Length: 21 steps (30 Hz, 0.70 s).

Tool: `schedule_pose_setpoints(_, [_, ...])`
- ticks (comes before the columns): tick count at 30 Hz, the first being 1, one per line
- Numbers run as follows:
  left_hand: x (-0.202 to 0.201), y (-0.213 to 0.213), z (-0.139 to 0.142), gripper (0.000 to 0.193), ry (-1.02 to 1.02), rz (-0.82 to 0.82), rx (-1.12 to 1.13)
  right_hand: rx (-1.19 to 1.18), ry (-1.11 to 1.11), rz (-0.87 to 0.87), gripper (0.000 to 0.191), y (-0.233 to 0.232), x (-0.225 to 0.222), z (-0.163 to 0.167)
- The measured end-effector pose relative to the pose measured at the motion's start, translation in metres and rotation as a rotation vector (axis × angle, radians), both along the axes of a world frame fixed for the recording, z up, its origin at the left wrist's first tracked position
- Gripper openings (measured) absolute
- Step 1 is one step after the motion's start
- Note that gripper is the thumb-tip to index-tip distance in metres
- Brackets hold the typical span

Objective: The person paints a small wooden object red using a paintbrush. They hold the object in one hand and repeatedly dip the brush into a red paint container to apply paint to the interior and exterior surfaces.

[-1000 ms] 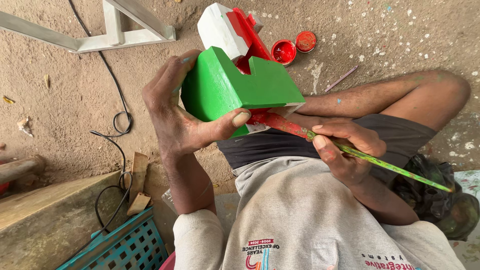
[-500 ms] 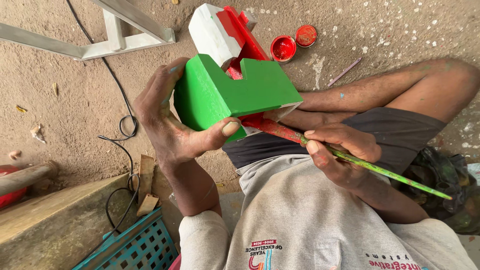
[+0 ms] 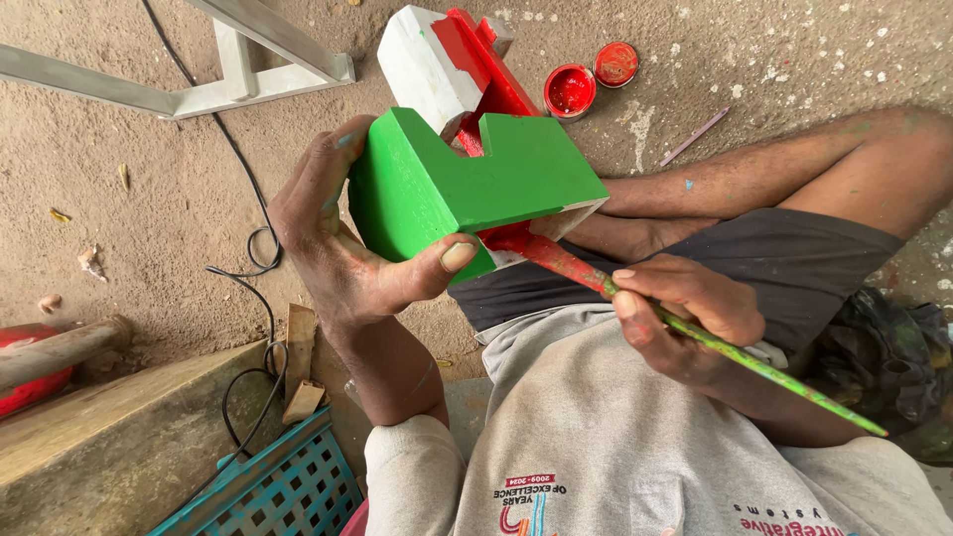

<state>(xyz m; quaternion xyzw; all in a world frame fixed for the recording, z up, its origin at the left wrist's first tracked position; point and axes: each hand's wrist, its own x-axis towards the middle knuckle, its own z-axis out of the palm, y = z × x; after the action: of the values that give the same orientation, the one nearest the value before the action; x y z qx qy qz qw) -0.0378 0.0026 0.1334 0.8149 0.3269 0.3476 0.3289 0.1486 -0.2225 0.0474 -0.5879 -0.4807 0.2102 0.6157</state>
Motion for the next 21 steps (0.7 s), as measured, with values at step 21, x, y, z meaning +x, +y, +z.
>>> schedule_pose_setpoints(21, [-0.006, -0.004, -0.004, 0.079, -0.04, 0.01, 0.029, 0.072, -0.005, 0.076, 0.018, 0.0, 0.001, 0.005])
